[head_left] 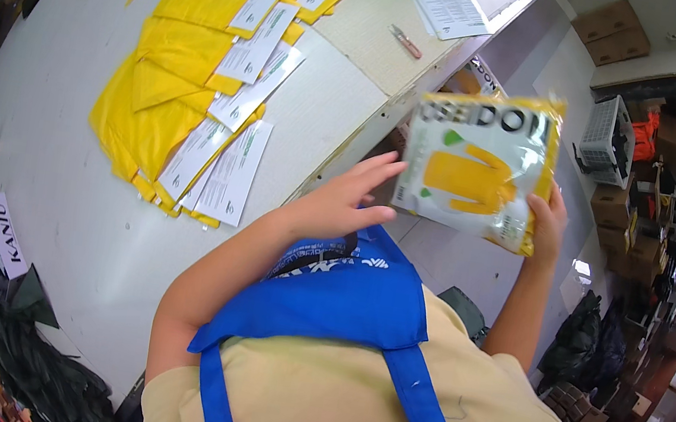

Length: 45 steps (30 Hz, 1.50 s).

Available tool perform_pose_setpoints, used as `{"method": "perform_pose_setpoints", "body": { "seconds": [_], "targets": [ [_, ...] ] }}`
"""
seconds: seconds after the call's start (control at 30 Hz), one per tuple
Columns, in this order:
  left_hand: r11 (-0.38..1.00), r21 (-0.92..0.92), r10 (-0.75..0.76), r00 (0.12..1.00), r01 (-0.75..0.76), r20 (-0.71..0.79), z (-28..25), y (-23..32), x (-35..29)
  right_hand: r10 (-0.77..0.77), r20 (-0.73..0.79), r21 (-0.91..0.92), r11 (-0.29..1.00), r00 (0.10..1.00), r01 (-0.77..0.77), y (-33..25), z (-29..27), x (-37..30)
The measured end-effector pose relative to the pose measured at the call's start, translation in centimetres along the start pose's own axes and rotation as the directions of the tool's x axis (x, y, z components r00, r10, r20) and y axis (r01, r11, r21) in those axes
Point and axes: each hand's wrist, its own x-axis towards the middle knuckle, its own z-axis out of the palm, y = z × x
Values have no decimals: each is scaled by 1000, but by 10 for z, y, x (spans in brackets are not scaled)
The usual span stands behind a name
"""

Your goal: The person folds a yellow raincoat on a white table, trims loose threads with scissors, and places the folded item into a plastic bag. The person repeats this process with another yellow raincoat.

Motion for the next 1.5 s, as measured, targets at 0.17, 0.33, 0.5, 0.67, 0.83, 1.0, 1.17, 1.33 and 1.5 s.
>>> {"method": "perform_pose_setpoints", "body": {
  "seconds": [0.17,0.33,0.5,0.67,0.83,1.0,1.17,1.33,1.5],
  "targets": [
    [955,-104,-289,953,279,-94,0,-57,-15,24,-195,255,967,980,27,67,-77,41],
    [884,-125,-467,838,450,-283,-13,-69,-16,-37,-206,307,947,978,100,111,-81,172],
    [885,-172,-460,758,433,-462,-17,-80,-30,288,-589,-127,890,755,-438,184,-88,299],
    [879,-214,-372,330,427,-868,-8,-108,-72,149,-102,-115,980,984,-161,153,57,290],
    [751,-444,-232,-433,489,-871,-16,-159,-115,-197,601,-394,770,774,502,112,277,206],
    [836,-545,-458,-465,64,-758,-44,-171,-144,-357,829,-340,290,431,895,87,452,229],
    [883,-376,-462,-381,-280,-801,-87,-157,-136,76,743,-666,180,665,724,60,530,246],
    [903,-368,-417,-240,-223,-877,-127,-158,-99,53,842,-537,-2,537,843,74,529,197],
    [926,-153,-248,-254,-344,-935,-142,-198,-94,-98,860,-509,-81,501,857,108,530,177]
  ]
}}
